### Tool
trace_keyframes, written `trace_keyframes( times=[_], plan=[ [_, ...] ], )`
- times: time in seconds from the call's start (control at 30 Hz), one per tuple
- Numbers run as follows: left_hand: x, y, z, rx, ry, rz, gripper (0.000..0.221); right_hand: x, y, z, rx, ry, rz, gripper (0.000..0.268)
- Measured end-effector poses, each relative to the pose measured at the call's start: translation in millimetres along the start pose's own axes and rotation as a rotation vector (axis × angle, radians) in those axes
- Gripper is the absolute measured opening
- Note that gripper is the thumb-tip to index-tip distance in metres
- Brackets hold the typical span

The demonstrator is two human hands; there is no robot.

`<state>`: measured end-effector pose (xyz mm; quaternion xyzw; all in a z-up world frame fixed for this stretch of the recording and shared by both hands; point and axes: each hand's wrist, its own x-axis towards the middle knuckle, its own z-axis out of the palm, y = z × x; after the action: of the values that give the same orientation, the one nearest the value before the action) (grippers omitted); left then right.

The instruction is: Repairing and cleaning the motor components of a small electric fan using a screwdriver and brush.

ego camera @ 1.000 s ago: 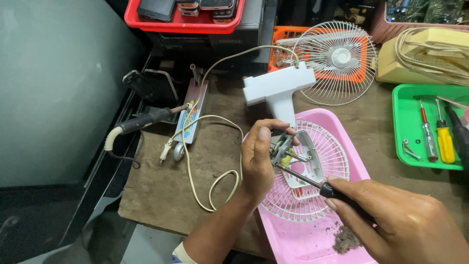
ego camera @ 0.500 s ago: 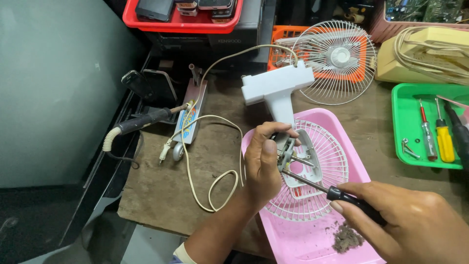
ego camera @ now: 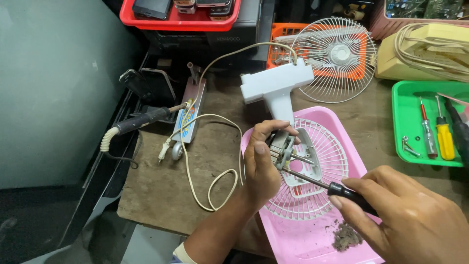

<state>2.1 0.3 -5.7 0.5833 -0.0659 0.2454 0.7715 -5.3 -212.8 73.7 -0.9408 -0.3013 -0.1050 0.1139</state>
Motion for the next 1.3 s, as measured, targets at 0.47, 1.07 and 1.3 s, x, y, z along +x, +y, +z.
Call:
trace_keyframes(
  times=[0.47,1.07,1.3],
  plan=[
    [-2,-1,1,-0.076,0.011,-0.054,0.076,-3,-4,3,-0.059,-0.010,0.045,0.025],
    [0,-1,1,-0.080,0.041,-0.061,0.078,1,-5,-5,-0.209,-0.050,-0.043,0.027],
    [1,2,1,-0.065,0.044,-0.061,0.076,4,-10,-8,-0.222,-0.008,-0.028,0.038]
  ],
)
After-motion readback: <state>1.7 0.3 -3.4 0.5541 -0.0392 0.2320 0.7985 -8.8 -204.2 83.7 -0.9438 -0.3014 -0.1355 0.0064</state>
